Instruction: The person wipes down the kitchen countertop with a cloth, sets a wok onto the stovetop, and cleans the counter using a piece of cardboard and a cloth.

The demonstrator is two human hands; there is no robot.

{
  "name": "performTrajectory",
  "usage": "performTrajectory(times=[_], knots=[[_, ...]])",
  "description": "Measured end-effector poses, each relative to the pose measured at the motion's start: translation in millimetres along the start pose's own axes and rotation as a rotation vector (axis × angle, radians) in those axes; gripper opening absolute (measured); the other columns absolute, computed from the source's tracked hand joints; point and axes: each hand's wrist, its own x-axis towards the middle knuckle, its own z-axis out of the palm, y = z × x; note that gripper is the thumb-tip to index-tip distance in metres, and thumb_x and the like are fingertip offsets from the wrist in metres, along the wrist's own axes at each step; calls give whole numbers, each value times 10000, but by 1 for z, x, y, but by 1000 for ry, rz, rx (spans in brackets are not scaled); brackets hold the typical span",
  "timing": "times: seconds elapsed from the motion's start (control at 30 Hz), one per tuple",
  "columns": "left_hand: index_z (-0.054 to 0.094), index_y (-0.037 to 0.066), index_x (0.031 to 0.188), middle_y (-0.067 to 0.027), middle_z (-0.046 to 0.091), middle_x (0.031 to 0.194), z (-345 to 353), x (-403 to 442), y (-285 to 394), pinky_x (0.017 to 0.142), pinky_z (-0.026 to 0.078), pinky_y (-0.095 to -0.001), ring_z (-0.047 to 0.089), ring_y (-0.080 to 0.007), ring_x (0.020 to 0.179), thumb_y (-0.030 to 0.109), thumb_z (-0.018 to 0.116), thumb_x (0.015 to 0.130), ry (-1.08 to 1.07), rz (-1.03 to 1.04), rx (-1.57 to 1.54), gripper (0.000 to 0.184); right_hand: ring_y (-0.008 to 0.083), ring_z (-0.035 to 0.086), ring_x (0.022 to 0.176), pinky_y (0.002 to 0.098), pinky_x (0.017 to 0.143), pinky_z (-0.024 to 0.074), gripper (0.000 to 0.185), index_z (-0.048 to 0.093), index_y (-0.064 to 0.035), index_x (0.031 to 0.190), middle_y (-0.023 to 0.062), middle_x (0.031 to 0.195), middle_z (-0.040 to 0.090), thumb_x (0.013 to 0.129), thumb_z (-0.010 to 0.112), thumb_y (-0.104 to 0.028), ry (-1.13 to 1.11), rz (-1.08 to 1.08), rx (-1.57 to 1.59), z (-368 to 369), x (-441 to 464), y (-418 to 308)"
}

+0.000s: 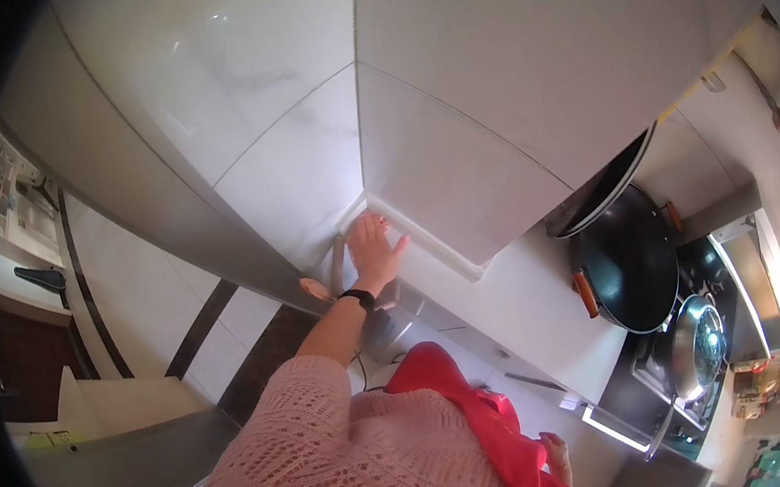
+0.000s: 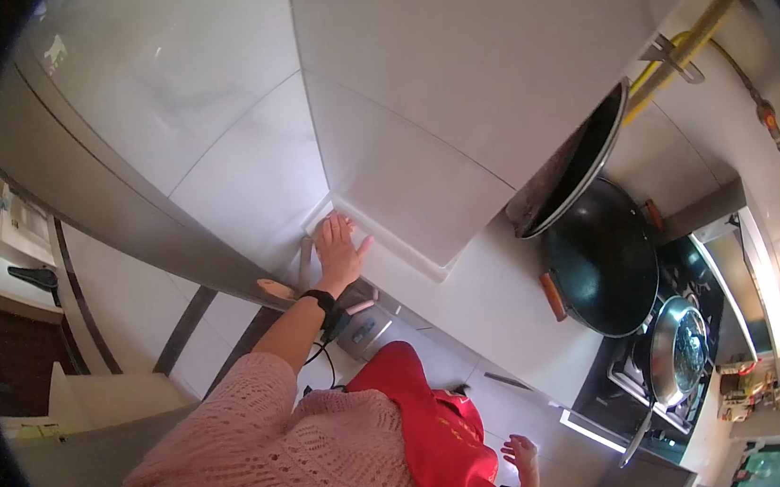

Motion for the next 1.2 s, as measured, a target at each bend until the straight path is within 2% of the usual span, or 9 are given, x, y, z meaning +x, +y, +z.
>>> performTrajectory(times=[0.13,0.37,0.5,0.6,0.67,0.77,0.87,1.17,1.2], knots=[[369,-153,1402,-271,293,1529,25,-5,3,1188,166,-468,231,-392,1432,612,491,933,119,54,-147,906,225,703,852,324,683,560,303,606,-39,1208,124,996,687,971,584,-226,-25,-47,-104,-5,8,-32],[491,-3,1338,-255,374,1454,3,-88,81,1130,245,-587,330,-423,1371,597,581,885,-319,640,-135,757,125,637,621,254,518,491,177,676,2,1007,70,750,670,970,528,-87,435,-565,-182,-6,39,-98],[508,45,1343,-183,407,1450,8,-77,80,1147,273,-513,358,-375,1377,528,606,898,-524,847,-378,664,119,593,530,267,435,449,219,589,8,866,85,675,640,890,701,-179,527,-556,-359,-44,102,-113],[545,63,1314,-142,491,1383,-28,-47,37,1124,328,-460,417,-310,1350,385,585,922,-321,990,-162,508,120,581,511,272,430,441,335,551,-10,825,81,638,626,803,810,-221,360,-326,-342,-53,103,-138],[525,10,1346,-186,474,1407,-82,-18,19,1128,304,-483,391,-342,1363,395,585,928,-553,437,-318,572,120,574,503,268,431,438,375,555,-6,815,74,627,621,742,846,-230,292,-273,-327,-59,107,-144],[510,-45,1349,-264,418,1443,-20,-8,-30,1131,278,-516,354,-405,1375,444,557,939,96,385,187,639,111,556,501,258,443,419,336,554,-21,814,56,620,615,763,840,-191,275,-221,-368,-59,101,-154],[476,-85,1360,-329,365,1461,-4,-25,13,1133,263,-541,322,-460,1382,519,517,942,112,343,131,735,103,538,501,242,459,410,304,550,-34,797,43,612,601,760,826,-155,207,-183,-376,-58,93,-166],[507,-25,1303,-227,452,1346,8,-83,83,1078,327,-534,427,-424,1263,492,581,920,-285,645,-150,648,128,579,474,274,456,467,367,599,3,643,68,549,600,716,813,-285,262,-267,-335,-56,94,-153],[519,-9,1283,-211,460,1333,-1,-74,81,1067,339,-522,437,-412,1252,470,594,916,-263,629,-160,608,135,584,484,272,452,475,399,555,-2,765,78,599,616,726,825,-294,279,-269,-339,-56,94,-151]])
